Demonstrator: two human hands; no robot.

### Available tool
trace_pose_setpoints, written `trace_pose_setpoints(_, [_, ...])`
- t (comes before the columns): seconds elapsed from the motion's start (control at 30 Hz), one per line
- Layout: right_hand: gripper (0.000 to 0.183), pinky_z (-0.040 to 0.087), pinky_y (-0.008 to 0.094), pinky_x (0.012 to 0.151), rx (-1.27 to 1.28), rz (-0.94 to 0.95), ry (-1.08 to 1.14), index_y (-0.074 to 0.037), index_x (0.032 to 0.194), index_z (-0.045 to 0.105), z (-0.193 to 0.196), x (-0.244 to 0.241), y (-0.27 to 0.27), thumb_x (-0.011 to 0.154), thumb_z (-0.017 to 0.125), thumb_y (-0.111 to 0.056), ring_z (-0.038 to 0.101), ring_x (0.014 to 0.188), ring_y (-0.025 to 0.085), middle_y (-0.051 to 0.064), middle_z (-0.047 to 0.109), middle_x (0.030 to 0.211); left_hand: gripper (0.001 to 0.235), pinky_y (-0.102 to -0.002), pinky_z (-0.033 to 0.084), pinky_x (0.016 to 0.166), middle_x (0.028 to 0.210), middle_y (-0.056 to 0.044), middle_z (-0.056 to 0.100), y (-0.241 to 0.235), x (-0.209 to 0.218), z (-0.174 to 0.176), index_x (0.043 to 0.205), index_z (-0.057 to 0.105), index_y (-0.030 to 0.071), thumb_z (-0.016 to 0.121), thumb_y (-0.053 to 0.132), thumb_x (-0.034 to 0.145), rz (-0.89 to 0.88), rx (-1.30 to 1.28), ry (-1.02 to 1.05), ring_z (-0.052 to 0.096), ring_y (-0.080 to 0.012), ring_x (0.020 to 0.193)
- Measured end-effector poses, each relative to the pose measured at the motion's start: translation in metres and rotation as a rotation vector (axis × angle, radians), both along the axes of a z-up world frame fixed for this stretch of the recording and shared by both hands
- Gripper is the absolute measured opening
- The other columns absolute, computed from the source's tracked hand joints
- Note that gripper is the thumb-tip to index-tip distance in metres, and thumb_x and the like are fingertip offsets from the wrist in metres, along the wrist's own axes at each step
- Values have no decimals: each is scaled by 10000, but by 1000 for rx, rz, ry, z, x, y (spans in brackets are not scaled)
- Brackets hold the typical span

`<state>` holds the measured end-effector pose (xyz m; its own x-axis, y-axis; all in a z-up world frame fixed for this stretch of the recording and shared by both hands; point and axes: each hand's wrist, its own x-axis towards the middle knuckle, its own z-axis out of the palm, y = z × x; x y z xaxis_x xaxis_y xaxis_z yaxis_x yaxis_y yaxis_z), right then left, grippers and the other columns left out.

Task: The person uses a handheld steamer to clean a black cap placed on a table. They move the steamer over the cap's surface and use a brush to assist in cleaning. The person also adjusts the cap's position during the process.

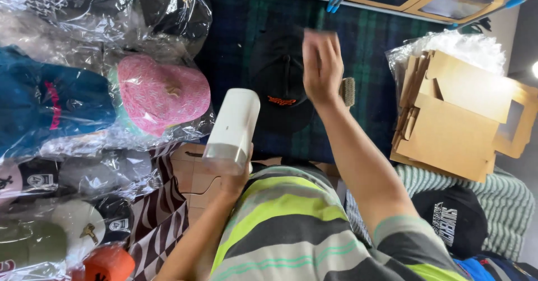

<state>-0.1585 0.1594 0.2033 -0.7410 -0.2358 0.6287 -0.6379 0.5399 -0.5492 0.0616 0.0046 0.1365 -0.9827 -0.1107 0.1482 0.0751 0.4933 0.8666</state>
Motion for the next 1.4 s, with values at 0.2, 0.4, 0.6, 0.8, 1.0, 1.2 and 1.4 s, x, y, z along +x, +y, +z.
trace_pose_setpoints(0.2, [656,550,509,937,24,612,-413,-24,1328,603,-3,141,37,736,805,-218,591,1228,439,176,625,1243,368,-397,546,927,1086,-70,734,36,-12,-2,1150,696,157,714,268,800,-115,101,36,713,-314,1029])
trace_pose_setpoints(0.4, [339,457,199,739,-928,259,-1383,-25,1175,639,2,146,68,1015,578,-318,560,842,74,51,704,919,279,-386,555,912,1032,-26,747,40,-21,-6,1064,744,193,683,210,792,-254,205,85,728,-283,1003])
trace_pose_setpoints(0.6, [361,563,378,695,205,376,-477,-89,1080,654,-37,145,161,823,735,-330,689,833,305,59,662,1098,114,-313,520,876,1002,2,715,-42,-127,13,909,698,174,658,67,906,59,110,432,704,-229,948])
trace_pose_setpoints(0.8, [619,594,446,582,858,332,-549,-194,1321,600,-53,138,143,749,798,-324,692,855,238,8,627,1183,631,-599,210,1155,1629,-100,344,-29,-248,63,1523,496,239,389,591,1011,-365,-392,-233,211,-401,1509])
trace_pose_setpoints(1.0, [513,512,505,486,833,294,-473,-203,1213,629,-44,133,90,814,771,-492,692,764,320,49,585,1071,502,-457,331,1114,1573,-129,423,-19,-265,12,1518,512,241,444,456,1070,-347,-454,-110,470,-379,1357])
trace_pose_setpoints(1.2, [553,580,516,518,962,283,-593,-225,1306,557,-18,136,65,868,720,-522,700,837,323,62,556,1130,495,-495,335,1146,1620,-71,360,-23,-256,38,1520,500,271,433,461,1067,-333,-310,-268,372,-387,1430])
trace_pose_setpoints(1.4, [563,577,521,548,1086,278,-710,-231,1316,515,-16,128,74,893,672,-568,702,858,330,59,515,1187,494,-488,330,1152,1607,-102,382,-23,-259,30,1509,517,277,450,475,1061,-323,-333,-232,386,-401,1420])
